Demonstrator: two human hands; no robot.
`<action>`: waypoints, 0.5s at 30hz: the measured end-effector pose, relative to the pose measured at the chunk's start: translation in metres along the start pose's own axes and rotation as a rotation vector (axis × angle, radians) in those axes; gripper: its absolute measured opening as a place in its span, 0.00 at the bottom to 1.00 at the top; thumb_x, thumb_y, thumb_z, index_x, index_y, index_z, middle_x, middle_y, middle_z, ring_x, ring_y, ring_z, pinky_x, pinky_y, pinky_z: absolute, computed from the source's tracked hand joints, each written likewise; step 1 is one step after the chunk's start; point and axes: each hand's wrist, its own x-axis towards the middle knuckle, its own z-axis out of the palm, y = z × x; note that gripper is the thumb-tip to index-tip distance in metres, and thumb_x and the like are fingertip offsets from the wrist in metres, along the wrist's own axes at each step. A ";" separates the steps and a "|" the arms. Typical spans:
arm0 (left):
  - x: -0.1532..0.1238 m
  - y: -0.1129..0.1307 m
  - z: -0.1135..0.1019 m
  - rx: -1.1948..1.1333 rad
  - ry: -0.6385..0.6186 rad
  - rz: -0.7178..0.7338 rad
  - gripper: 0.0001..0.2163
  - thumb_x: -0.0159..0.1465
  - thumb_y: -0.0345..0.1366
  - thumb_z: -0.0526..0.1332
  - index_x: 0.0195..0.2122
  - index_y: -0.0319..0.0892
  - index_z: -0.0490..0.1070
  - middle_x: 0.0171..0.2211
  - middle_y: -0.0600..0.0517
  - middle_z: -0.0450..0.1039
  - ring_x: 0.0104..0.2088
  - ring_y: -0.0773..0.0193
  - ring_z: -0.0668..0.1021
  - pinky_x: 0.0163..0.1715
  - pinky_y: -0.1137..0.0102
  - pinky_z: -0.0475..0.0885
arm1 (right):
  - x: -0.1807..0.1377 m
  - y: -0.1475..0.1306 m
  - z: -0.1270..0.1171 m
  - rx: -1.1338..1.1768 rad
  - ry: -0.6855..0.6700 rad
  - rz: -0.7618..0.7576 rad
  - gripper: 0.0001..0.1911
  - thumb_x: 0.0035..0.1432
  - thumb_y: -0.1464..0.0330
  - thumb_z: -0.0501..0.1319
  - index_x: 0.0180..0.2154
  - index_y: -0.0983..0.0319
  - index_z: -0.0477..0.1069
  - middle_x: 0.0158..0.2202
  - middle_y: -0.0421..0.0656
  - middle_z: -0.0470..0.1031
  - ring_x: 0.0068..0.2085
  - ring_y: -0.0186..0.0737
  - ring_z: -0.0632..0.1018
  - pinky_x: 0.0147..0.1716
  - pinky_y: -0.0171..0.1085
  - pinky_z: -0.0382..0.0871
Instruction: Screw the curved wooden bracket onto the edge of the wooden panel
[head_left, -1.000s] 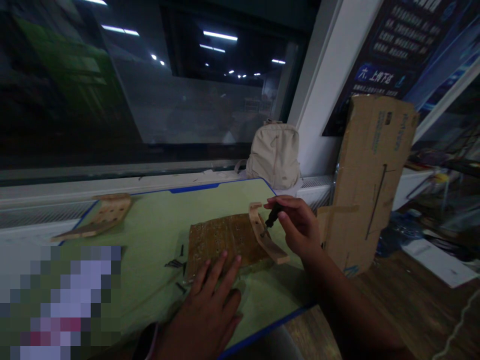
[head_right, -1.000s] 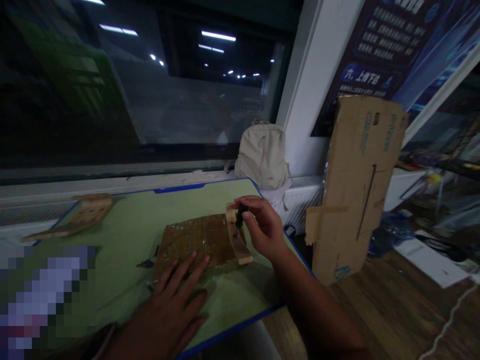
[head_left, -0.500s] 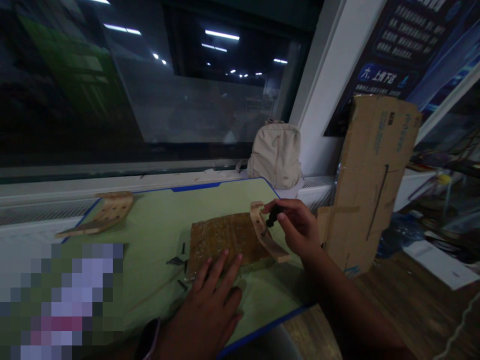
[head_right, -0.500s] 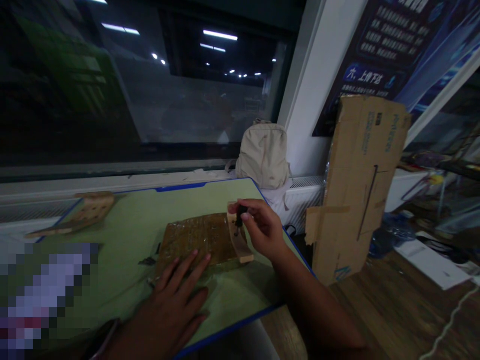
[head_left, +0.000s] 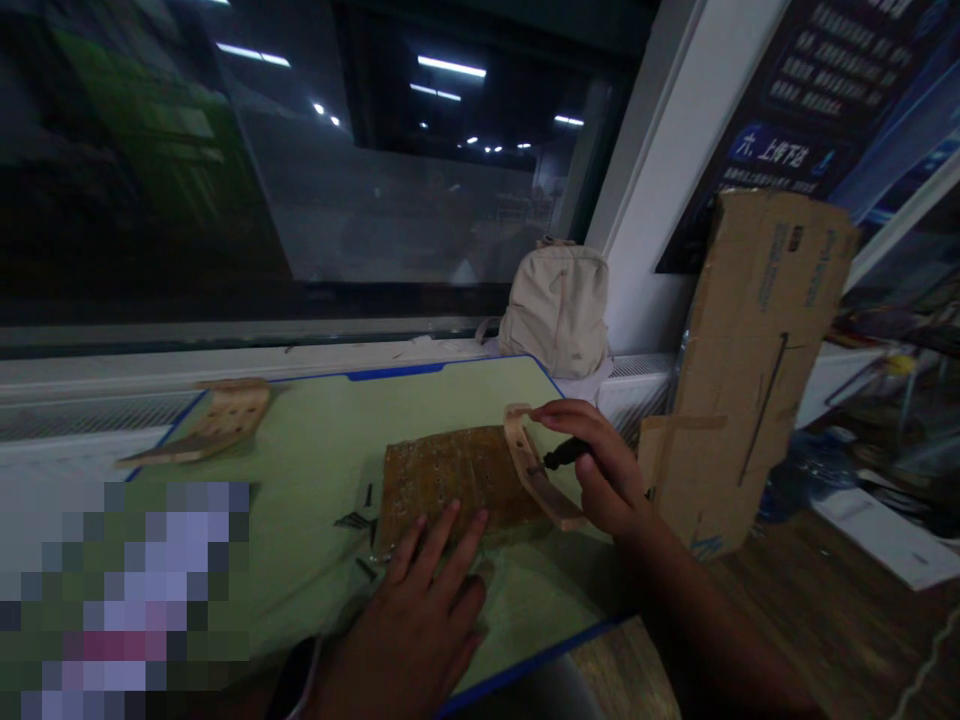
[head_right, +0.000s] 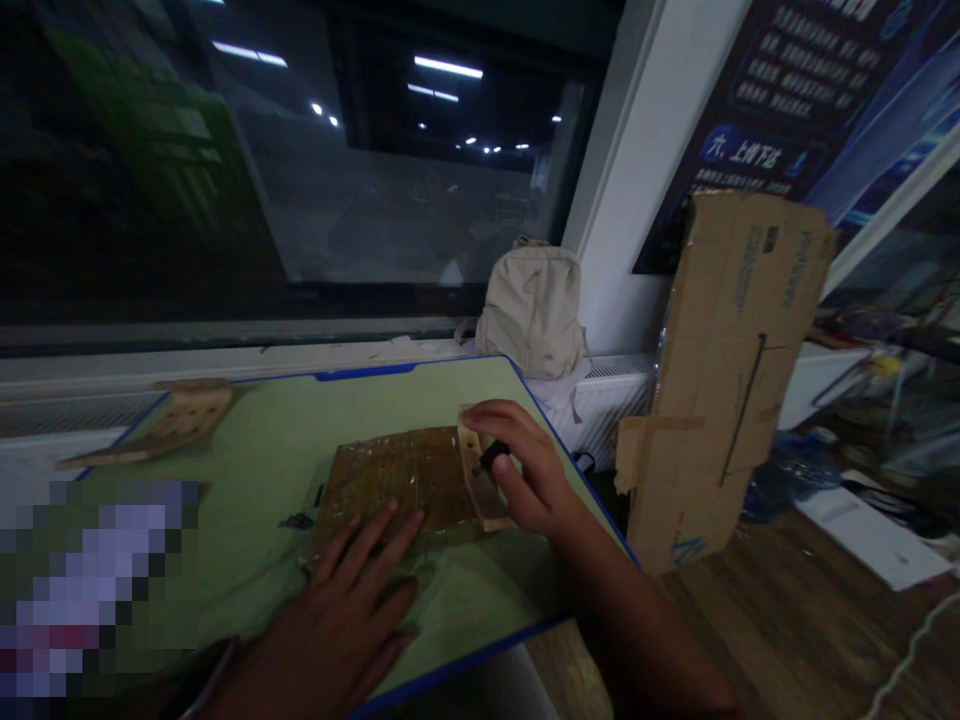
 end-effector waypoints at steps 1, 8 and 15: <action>0.000 0.000 0.000 -0.001 0.002 -0.001 0.14 0.66 0.50 0.67 0.40 0.45 0.73 0.70 0.45 0.61 0.71 0.44 0.58 0.71 0.50 0.49 | 0.000 0.000 0.000 0.033 -0.018 0.031 0.20 0.73 0.59 0.51 0.59 0.52 0.73 0.55 0.49 0.80 0.57 0.52 0.79 0.54 0.56 0.77; 0.001 0.001 -0.001 0.004 0.023 0.014 0.15 0.65 0.50 0.69 0.39 0.45 0.72 0.70 0.45 0.60 0.73 0.46 0.53 0.72 0.55 0.34 | -0.007 0.015 0.008 0.105 0.229 0.133 0.14 0.68 0.67 0.63 0.54 0.52 0.70 0.37 0.40 0.82 0.35 0.38 0.85 0.34 0.38 0.81; 0.003 0.002 -0.005 -0.029 0.012 -0.003 0.15 0.63 0.49 0.71 0.40 0.44 0.73 0.70 0.43 0.60 0.73 0.45 0.54 0.72 0.56 0.33 | -0.009 0.012 0.005 0.038 0.262 0.140 0.11 0.70 0.63 0.61 0.52 0.54 0.76 0.45 0.46 0.85 0.45 0.46 0.86 0.45 0.50 0.83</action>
